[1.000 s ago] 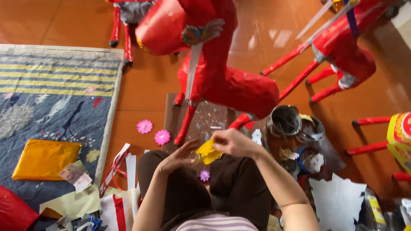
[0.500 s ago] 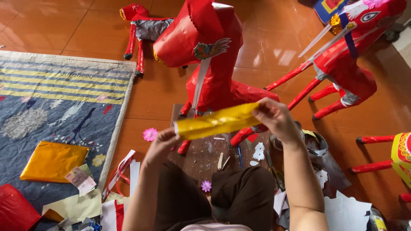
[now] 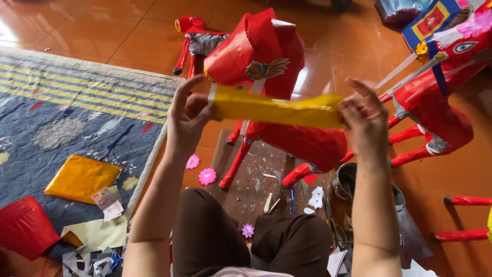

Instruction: Assembling and decorating a red paper horse model using scissors, glue, and decorative paper strips.

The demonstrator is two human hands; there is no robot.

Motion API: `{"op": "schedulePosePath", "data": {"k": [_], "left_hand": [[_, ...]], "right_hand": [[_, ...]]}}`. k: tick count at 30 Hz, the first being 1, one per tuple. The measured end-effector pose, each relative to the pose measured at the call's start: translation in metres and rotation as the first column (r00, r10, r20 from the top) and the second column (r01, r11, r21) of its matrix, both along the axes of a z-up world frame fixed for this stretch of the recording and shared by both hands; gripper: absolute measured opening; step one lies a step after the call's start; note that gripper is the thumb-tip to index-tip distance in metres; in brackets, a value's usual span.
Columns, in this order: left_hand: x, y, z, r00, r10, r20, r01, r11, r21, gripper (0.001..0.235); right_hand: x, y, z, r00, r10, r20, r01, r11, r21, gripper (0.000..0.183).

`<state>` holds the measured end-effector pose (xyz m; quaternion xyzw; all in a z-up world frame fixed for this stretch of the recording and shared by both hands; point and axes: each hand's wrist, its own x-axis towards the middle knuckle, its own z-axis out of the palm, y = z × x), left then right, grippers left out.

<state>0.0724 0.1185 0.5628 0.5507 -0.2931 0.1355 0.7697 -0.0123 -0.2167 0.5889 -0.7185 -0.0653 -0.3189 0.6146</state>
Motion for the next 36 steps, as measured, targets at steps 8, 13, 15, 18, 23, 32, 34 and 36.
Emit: {"op": "schedulePosePath", "data": {"k": [8,13,15,18,23,32,34,36], "left_hand": [[0.053,-0.026,0.082,0.982,0.063,0.178,-0.102,0.970,0.220,0.025],[0.077,-0.049,0.126,0.988,-0.039,0.152,0.003,0.973,0.231,0.038],[0.105,-0.065,0.124,0.995,0.021,0.098,-0.039,0.982,0.183,0.014],[0.131,-0.077,0.122,0.970,-0.076,0.231,0.016,0.968,0.250,0.013],[0.158,-0.082,0.116,0.964,-0.069,0.255,-0.056,0.890,0.453,0.020],[0.140,-0.084,0.125,0.975,0.094,0.199,-0.203,0.733,0.649,0.007],[0.145,-0.084,0.125,0.973,0.107,0.205,-0.217,0.727,0.651,0.004],[0.157,-0.083,0.120,0.902,0.148,0.406,-0.393,0.674,0.626,0.009]], "right_hand": [[0.034,-0.021,0.092,0.992,0.126,0.024,-0.128,0.988,0.084,0.015],[0.072,-0.057,0.113,0.989,0.145,-0.017,-0.143,0.986,0.084,0.030],[0.082,-0.071,0.115,0.984,0.090,-0.153,-0.091,0.996,0.001,0.022],[0.090,-0.083,0.115,0.980,0.038,-0.193,-0.049,0.997,-0.051,0.022],[0.106,-0.101,0.107,0.960,0.080,-0.269,-0.091,0.996,-0.026,0.029],[0.119,-0.112,0.099,0.961,0.061,-0.270,-0.116,0.974,-0.195,0.025],[0.122,-0.115,0.099,0.966,0.091,-0.243,-0.138,0.973,-0.185,0.023],[0.119,-0.114,0.104,0.972,0.083,-0.219,-0.128,0.972,-0.198,0.023]]}}
